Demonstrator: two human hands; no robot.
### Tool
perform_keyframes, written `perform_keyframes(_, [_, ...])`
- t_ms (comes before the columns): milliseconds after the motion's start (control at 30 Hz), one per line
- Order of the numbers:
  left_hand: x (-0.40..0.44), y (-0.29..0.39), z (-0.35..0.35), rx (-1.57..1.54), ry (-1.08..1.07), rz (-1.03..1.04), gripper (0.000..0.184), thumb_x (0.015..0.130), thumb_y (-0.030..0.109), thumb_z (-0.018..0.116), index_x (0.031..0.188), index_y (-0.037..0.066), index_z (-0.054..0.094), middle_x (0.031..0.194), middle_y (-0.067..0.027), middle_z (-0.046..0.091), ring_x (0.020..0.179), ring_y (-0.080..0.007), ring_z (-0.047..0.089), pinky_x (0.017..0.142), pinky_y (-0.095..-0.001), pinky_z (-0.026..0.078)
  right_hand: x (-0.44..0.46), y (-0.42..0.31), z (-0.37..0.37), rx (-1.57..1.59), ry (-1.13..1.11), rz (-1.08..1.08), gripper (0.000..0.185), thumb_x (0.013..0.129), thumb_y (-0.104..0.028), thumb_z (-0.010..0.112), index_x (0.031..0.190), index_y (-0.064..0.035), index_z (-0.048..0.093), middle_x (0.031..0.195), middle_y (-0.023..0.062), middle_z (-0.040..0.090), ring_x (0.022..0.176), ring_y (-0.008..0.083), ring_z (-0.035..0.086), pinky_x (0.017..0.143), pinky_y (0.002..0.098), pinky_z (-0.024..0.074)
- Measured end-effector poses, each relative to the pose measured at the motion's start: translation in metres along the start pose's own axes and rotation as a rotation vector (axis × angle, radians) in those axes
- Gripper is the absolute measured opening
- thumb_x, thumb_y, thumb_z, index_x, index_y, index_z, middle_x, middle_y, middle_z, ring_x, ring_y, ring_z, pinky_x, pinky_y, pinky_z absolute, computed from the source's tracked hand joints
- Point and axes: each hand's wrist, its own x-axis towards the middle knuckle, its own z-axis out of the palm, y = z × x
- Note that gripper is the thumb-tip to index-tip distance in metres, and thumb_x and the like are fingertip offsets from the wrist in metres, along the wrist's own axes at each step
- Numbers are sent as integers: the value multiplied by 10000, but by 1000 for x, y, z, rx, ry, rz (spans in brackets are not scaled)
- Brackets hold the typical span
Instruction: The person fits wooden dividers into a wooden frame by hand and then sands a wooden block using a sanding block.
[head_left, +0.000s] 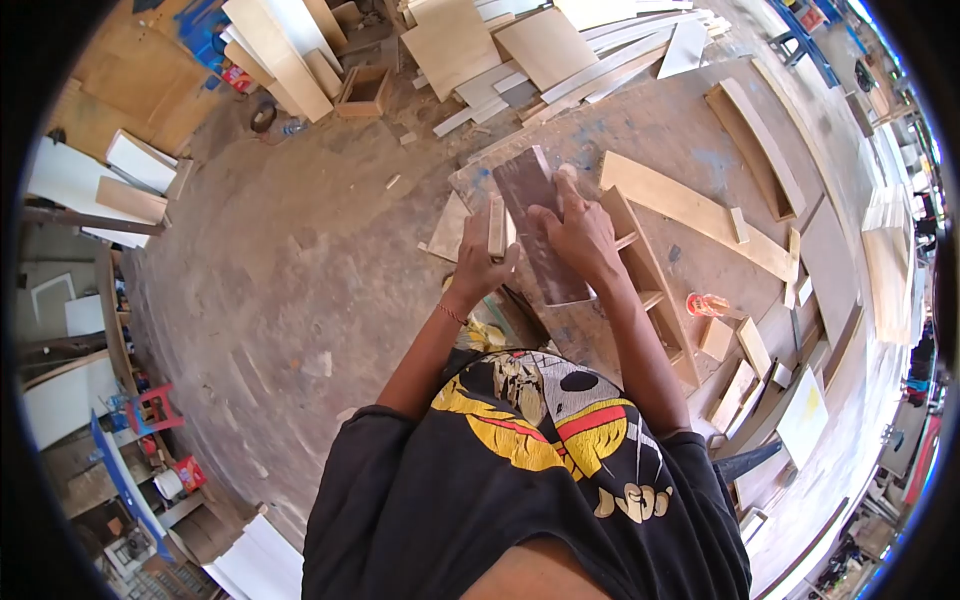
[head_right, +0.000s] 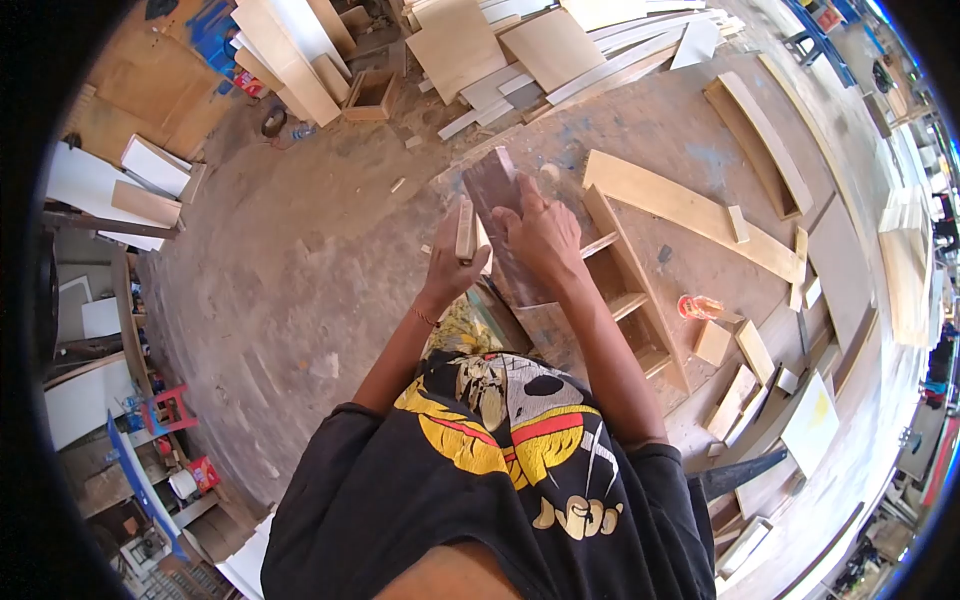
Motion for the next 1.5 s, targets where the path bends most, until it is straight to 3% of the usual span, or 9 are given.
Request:
perform_keyframes(233, [11,2,-4,-313,2,-163,718,676,78,640,1307,-44,321,1177,-214,445,1103,-364,446,970,-388,360,-1,6,26,510,-249,-137,635,954,-446,365,1458,-158,106,1295,211,479,1213,372,451,997,391,358])
perform_keyframes(500, [9,31,-27,-288,-149,-346,784,670,112,732,1328,-25,327,1262,-186,440,1190,-296,455,976,-365,376,-13,16,63,1252,-342,-137,684,949,-536,260,1422,-42,242,1365,118,397,1259,210,376,1044,330,300])
perform_keyframes(633, [1,35,-30,-350,-52,-324,820,630,121,774,1323,-7,354,1241,-163,472,1166,-263,482,953,-354,394,-11,16,63,869,-87,-273,731,932,-584,232,1411,-32,272,1196,150,520,1083,222,480,929,343,383])
perform_keyframes(733, [-3,31,-47,-84,-82,-162,900,560,369,834,1245,-29,406,1031,-207,520,979,-354,529,866,-405,421,-25,9,46,425,-64,-290,727,917,-614,223,1415,-90,300,991,186,576,957,287,457,860,392,375])
perform_keyframes(967, [-21,37,-66,-21,-179,113,943,545,643,721,1151,-42,487,1044,-203,521,960,-375,512,848,-420,412,-50,-7,41,154,-54,-341,492,927,-543,333,1358,-320,417,1067,214,462,986,342,421,879,438,370])
perform_keyframes(1133, [-31,34,-65,-69,-229,18,895,566,614,732,1135,-39,508,1088,-205,524,1000,-363,512,871,-406,414,-47,-7,46,141,-68,-368,452,929,-506,367,1336,-326,450,1014,207,460,960,337,426,855,442,374])
perform_keyframes(1200, [-40,30,-64,-519,-270,-410,852,577,570,754,1146,-17,517,1096,-188,533,995,-348,519,869,-400,417,-69,-12,51,124,-29,-502,468,925,-508,374,1341,-308,449,1032,229,472,968,348,432,882,436,366])
perform_keyframes(1367, [-40,49,-61,-194,-201,-13,863,590,572,744,1165,-25,502,1079,-200,539,999,-377,531,865,-418,418,-56,-2,56,147,19,-338,477,922,-527,357,1327,-298,463,1046,227,469,1007,370,437,871,468,388])
perform_keyframes(1500, [-43,50,-52,-276,-184,-63,773,624,476,774,1146,-30,509,1066,-191,547,1018,-347,540,866,-405,424,-56,0,50,169,14,-392,486,922,-537,349,1325,-294,469,1035,223,481,1000,360,437,873,458,387])
